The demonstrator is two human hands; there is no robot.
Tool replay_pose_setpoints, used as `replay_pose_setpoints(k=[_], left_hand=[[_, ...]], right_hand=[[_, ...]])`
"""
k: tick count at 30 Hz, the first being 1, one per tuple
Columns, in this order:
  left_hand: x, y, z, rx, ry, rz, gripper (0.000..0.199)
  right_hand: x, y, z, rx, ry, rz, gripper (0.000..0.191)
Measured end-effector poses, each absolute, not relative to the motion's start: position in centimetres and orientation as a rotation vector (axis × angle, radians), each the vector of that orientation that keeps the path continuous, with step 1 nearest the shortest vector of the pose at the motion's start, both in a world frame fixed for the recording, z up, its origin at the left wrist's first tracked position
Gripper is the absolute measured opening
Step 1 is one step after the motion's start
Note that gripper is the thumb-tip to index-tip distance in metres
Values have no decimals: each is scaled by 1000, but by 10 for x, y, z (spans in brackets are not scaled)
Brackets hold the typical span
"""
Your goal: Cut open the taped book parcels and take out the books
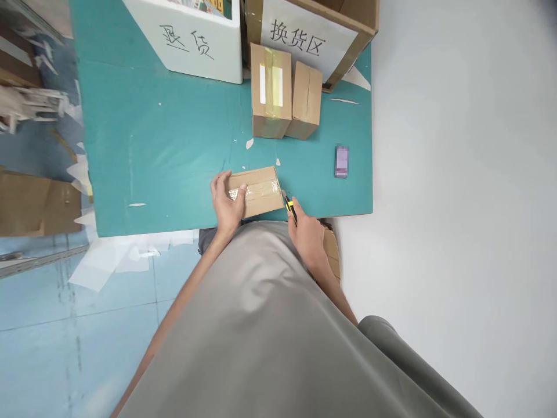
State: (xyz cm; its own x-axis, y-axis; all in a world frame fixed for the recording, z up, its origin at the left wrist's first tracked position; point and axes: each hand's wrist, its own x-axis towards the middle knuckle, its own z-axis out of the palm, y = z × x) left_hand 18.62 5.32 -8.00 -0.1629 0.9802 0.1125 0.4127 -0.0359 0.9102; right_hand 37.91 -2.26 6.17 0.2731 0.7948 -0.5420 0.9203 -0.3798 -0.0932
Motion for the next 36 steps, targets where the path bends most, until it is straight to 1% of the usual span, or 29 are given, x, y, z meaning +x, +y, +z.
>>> replay_pose_setpoints(k=[4, 9, 14, 20, 27, 36], left_hand=[[186, 54, -79, 1495, 1644, 1163, 52], [187, 54, -79, 1504, 1656, 1158, 52], [187, 54, -80, 1481, 1668, 1149, 54], [189, 55, -79, 1485, 1673, 1137, 54], [190, 55, -76, 1502, 1689, 1131, 54], [192, 49, -81, 1482, 1653, 1086, 58]], right_hand=[[372, -13, 67, 2237, 1619, -734, 59], [377, 3, 56, 2198, 1629, -743, 59], [383, -8, 57, 2137, 1635, -748, 58], [377, -4, 64, 2197, 1668, -778, 59], [365, 29, 42, 2210, 1666, -702, 63], [374, -3, 52, 2069, 1597, -728, 62]])
